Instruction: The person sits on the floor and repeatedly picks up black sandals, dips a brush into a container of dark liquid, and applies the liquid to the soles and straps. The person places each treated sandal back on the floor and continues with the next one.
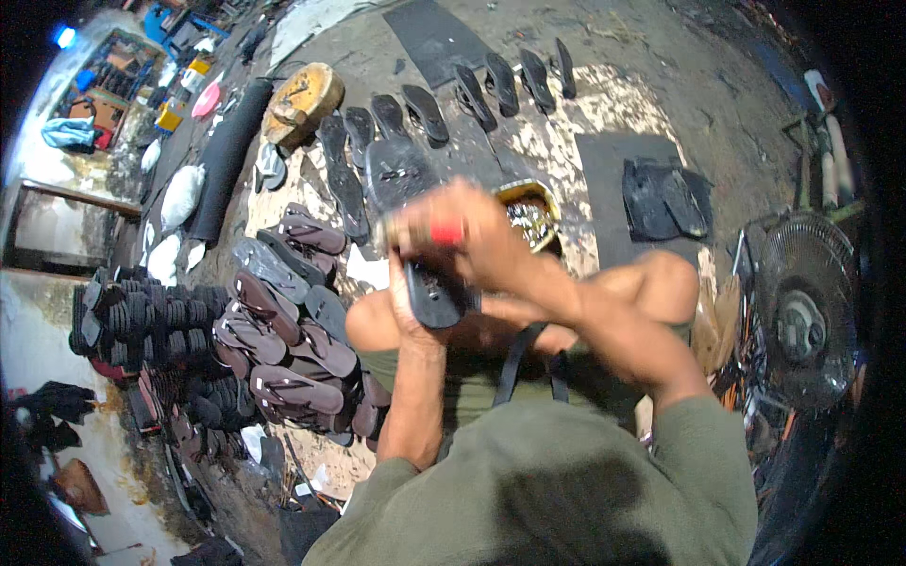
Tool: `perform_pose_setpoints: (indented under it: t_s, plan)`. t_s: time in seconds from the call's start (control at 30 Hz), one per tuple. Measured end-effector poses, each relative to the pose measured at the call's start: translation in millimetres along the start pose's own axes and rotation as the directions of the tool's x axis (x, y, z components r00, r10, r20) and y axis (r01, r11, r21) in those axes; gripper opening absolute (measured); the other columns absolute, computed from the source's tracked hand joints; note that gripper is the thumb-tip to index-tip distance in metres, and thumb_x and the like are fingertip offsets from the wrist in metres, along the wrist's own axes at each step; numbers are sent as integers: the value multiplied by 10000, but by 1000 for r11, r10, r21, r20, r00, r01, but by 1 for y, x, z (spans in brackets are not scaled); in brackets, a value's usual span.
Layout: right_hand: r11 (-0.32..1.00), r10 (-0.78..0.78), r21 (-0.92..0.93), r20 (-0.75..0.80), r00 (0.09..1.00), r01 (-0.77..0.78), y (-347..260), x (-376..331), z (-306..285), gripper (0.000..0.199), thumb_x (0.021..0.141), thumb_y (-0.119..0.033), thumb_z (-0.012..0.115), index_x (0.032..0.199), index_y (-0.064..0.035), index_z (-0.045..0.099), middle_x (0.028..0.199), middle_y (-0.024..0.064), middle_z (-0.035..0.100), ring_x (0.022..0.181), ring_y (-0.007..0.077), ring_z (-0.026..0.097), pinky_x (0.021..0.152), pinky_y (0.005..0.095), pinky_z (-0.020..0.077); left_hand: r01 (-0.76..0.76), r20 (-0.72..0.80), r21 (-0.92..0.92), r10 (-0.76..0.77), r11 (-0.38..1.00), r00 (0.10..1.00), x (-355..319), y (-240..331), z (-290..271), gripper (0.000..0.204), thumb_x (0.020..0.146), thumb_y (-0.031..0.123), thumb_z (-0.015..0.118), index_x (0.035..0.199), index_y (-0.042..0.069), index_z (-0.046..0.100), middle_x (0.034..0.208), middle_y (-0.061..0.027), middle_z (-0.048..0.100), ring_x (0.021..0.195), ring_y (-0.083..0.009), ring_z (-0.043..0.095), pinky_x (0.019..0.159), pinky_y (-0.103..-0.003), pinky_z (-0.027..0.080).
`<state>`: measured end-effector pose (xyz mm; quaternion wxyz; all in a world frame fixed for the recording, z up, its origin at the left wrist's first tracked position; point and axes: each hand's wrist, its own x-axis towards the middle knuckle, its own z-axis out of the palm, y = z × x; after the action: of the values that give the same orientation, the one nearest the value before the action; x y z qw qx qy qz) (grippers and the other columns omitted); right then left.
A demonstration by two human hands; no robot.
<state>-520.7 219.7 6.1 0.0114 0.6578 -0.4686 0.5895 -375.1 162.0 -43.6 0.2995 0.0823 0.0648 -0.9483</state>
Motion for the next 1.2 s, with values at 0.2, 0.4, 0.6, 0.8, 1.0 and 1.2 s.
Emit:
perform_pose_setpoints:
  t_s: [0.2, 0.4, 0.6, 0.8, 1.0, 1.2]
  plan:
    - [821, 521, 174, 159, 839, -543, -47, -74, -18, 324, 938, -182, 715, 1246, -105, 646, 1154, 65, 692, 961, 208, 663, 833, 378, 513, -420, 47, 629, 507, 655, 861, 69, 119, 42, 538, 1005, 506, 566, 1252, 30, 605, 1028, -116, 721, 892, -273, 707, 827, -381, 588]
    - [632, 658, -1, -529, 537, -775, -37, -77, -137, 271, 1019, -209, 646, 1224, -32, 643, 1235, 50, 617, 1106, 166, 581, 1044, 334, 422, 167, -194, 981, 601, 101, 775, 159, 259, -38, 224, 1012, 348, 558, 1020, 129, 609, 718, -13, 546, 475, -136, 485, 399, -286, 368]
    - [470, 695, 0, -617, 369, -883, -43, -117, -158, 366, 1018, -306, 650, 1244, -21, 617, 1217, 57, 604, 1135, 155, 544, 1039, 319, 400, 433, -276, 884, 549, -177, 789, 235, 267, -170, 317, 1034, 348, 576, 1000, 48, 675, 866, -62, 682, 737, -187, 635, 656, -381, 501]
    - [529, 636, -59, -633, 441, -847, -27, -116, -168, 362, 1058, -283, 581, 1242, 28, 593, 1249, 70, 604, 1152, 183, 546, 1051, 332, 392, 278, 267, 459, 430, -844, 863, 193, 275, -138, 460, 959, 391, 656, 966, -69, 673, 897, -253, 715, 808, -261, 714, 742, -459, 539]
    - [572, 707, 145, -586, 396, -807, 9, -129, -181, 426, 1083, -313, 515, 1330, 29, 571, 1341, 140, 590, 1260, 227, 537, 1114, 400, 395, 472, 791, 577, 600, -667, -119, -42, 323, -29, 490, 813, 517, 780, 1074, 111, 693, 1115, -165, 637, 1227, -398, 528, 1092, -469, 369]
    - [442, 886, -225, -38, 461, -868, 66, -87, -91, 442, 1005, -385, 622, 1257, -28, 689, 1142, 116, 733, 1011, 185, 669, 908, 346, 512, 686, 585, 441, 765, -579, 269, -119, 333, -52, 451, 937, 456, 678, 1095, 37, 736, 1102, -183, 703, 1113, -330, 611, 1013, -460, 426]
